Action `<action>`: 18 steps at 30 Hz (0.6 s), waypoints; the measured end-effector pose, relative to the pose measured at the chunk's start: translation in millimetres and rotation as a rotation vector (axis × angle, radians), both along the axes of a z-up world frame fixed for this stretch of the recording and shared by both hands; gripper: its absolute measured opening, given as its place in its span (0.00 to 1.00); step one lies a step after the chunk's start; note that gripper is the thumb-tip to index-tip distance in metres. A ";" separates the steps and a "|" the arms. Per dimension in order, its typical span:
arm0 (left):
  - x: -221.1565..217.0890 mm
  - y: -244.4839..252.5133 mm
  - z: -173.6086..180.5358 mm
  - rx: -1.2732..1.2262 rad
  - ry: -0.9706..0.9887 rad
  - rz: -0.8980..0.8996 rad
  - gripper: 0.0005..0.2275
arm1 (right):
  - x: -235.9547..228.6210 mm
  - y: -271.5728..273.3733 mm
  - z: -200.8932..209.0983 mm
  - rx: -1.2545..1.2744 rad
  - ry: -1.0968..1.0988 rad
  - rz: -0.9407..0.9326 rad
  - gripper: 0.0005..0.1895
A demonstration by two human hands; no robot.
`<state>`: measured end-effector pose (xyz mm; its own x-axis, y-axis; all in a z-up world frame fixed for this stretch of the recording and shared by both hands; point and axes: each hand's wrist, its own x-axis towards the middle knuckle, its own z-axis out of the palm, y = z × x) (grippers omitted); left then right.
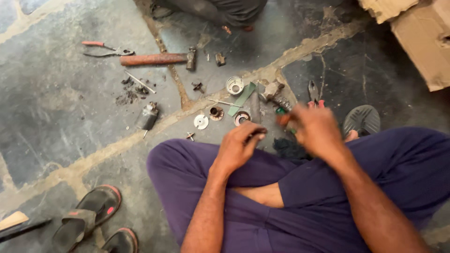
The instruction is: The person sits on the floor and winds copper wire around a cylindrical metal core using their hands. They use a screwdriver to press the wire into the core's slots and occasionally adjust the coil. Tools and parts are scattered on the floor nearby.
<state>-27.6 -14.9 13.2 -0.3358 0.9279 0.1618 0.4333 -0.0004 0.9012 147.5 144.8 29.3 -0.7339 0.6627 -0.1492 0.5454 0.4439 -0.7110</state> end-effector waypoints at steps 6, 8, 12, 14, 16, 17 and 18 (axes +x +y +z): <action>-3.3 -3.0 -5.6 -0.024 -0.120 0.054 0.06 | 6.0 -17.1 -2.1 -0.725 0.482 0.149 0.12; 1.3 -3.1 -4.6 -0.026 0.023 -0.045 0.06 | -1.0 -8.6 -0.4 -0.523 0.571 -0.184 0.10; 1.4 0.4 -4.4 0.009 -0.024 0.035 0.06 | -1.7 -1.1 0.9 0.112 0.009 0.202 0.09; -5.4 1.3 -8.8 0.008 -0.059 0.105 0.06 | 8.7 -8.3 -3.4 -0.216 0.085 0.560 0.11; -8.7 -0.8 -15.4 -0.084 -0.146 0.097 0.07 | 20.5 -12.5 -10.2 -0.488 0.290 0.346 0.14; -9.0 -0.5 -18.6 -0.165 -0.212 0.049 0.08 | 24.0 -11.0 -14.2 -0.616 0.393 0.234 0.16; -7.0 -1.0 -20.9 -0.247 -0.278 0.001 0.09 | 22.4 -5.9 -19.7 -0.645 0.508 0.074 0.14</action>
